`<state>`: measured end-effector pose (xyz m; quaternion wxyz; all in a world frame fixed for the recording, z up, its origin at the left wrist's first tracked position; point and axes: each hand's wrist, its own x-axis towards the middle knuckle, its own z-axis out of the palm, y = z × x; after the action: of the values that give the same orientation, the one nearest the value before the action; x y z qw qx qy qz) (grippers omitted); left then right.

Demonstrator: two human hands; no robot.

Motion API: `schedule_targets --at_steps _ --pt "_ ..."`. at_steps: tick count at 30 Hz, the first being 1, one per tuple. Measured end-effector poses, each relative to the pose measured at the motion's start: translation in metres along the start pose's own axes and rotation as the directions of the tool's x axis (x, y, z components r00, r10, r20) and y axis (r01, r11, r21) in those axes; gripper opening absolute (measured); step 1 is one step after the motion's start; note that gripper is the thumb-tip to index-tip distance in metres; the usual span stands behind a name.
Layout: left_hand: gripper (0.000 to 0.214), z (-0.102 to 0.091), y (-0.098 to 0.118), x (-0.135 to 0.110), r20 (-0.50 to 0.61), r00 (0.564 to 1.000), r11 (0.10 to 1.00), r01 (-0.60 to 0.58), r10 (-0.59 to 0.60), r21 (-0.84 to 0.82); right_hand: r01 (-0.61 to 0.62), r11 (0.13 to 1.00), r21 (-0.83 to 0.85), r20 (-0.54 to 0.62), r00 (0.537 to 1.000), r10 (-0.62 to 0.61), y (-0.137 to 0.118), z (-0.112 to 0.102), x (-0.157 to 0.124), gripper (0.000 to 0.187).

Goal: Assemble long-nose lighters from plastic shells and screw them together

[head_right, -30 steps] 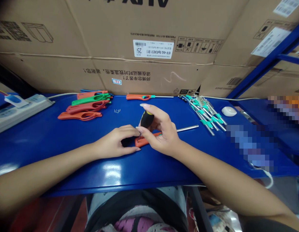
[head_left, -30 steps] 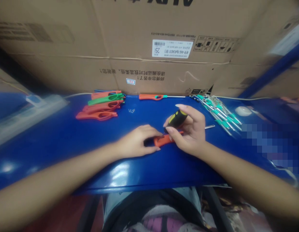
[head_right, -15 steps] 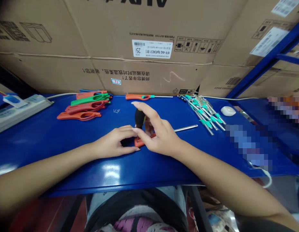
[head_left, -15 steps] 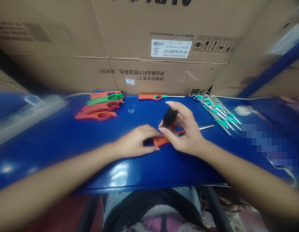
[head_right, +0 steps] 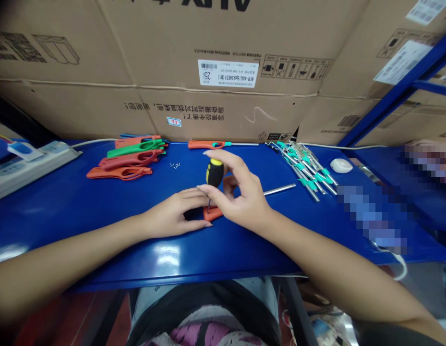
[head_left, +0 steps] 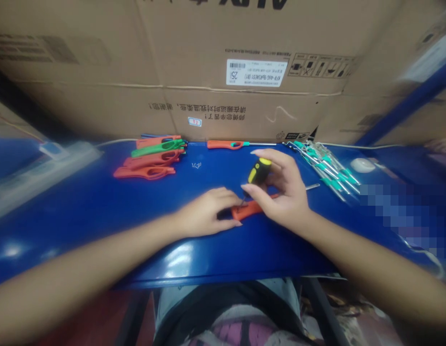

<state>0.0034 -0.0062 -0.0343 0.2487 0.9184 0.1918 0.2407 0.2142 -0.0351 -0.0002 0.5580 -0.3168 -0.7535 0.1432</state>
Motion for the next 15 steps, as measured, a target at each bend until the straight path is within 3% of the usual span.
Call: schedule_targets --at_steps 3,9,13,15 --pt "0.038 0.003 0.001 0.000 0.015 1.000 0.999 0.001 -0.001 0.037 0.052 0.996 -0.070 -0.069 0.996 -0.057 0.002 -0.001 0.000 0.049" --pt "0.039 0.002 0.001 0.001 0.043 0.999 1.000 -0.004 0.003 0.025 -0.108 0.983 0.148 0.083 0.992 0.097 -0.002 -0.006 0.003 0.040" --pt "0.039 0.002 0.000 0.001 0.031 0.999 1.000 -0.011 0.010 0.025 0.088 0.996 -0.018 -0.048 0.995 -0.089 0.000 -0.009 0.008 0.040" --pt "0.038 0.002 0.000 0.001 0.031 0.999 1.000 -0.011 0.010 0.026 0.183 0.977 -0.114 -0.051 0.981 -0.190 -0.001 -0.011 0.009 0.040"
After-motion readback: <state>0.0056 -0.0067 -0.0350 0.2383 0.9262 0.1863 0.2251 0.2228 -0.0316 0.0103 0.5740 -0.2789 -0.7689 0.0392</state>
